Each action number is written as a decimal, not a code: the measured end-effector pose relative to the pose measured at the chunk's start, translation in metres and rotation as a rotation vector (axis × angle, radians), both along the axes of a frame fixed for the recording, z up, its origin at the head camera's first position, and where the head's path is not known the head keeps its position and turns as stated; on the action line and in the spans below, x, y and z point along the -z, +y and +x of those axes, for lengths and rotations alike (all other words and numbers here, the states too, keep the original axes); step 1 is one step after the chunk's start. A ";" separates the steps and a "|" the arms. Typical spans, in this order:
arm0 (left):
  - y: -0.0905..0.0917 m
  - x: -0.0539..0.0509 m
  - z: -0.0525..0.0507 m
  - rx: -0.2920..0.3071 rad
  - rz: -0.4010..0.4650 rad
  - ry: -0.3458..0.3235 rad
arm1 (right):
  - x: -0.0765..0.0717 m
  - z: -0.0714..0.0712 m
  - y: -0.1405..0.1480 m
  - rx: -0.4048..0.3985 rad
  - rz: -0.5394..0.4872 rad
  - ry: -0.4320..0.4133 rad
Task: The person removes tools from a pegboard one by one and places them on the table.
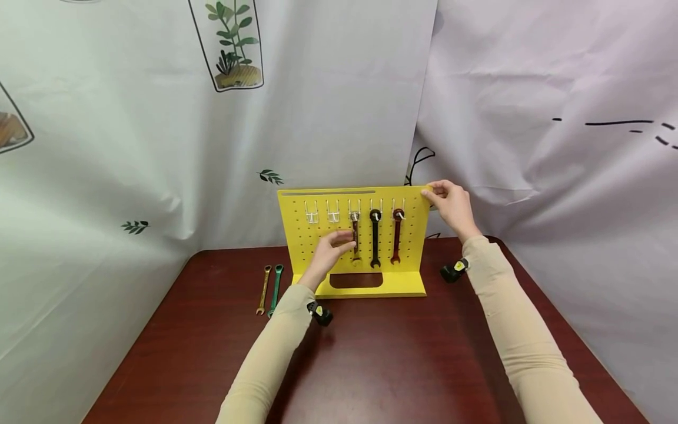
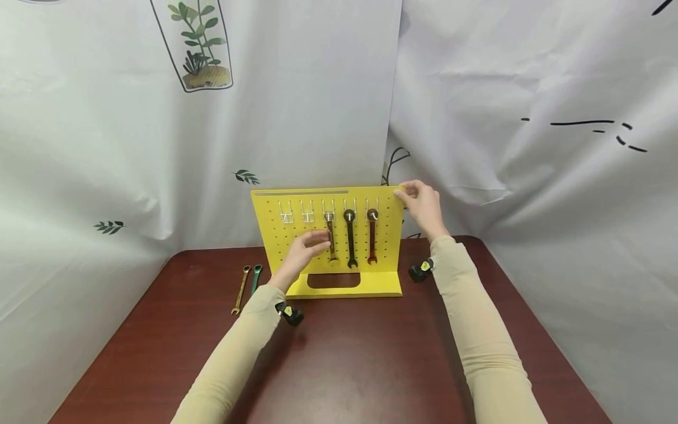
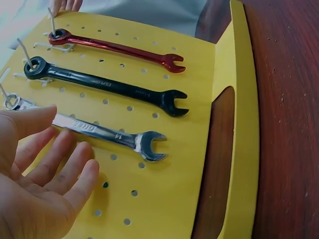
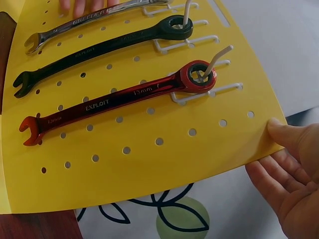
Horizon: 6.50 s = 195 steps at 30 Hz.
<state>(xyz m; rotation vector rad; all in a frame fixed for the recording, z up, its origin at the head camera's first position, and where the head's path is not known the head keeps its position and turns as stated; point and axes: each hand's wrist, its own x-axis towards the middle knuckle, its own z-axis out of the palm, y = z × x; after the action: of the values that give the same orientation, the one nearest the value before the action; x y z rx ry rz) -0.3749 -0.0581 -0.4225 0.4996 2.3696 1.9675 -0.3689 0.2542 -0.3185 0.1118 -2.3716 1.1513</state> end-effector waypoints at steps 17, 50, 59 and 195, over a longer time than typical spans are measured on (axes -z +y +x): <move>0.022 0.004 -0.001 -0.060 0.103 0.019 | -0.004 0.000 0.000 0.008 0.006 0.000; 0.020 0.010 -0.002 -0.075 0.134 0.003 | -0.001 0.000 0.000 -0.001 0.004 -0.017; 0.021 0.010 0.002 -0.074 0.144 0.018 | -0.001 0.000 0.001 -0.003 0.005 -0.017; -0.231 0.026 0.034 -0.471 -0.371 -0.068 | 0.004 0.002 0.001 -0.014 -0.053 -0.040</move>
<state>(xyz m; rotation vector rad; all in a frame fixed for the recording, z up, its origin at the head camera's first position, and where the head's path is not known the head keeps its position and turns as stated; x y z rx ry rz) -0.3406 -0.2890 -0.4487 -0.1533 2.9075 1.5626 -0.3671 0.2552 -0.3221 0.0885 -2.3767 1.2333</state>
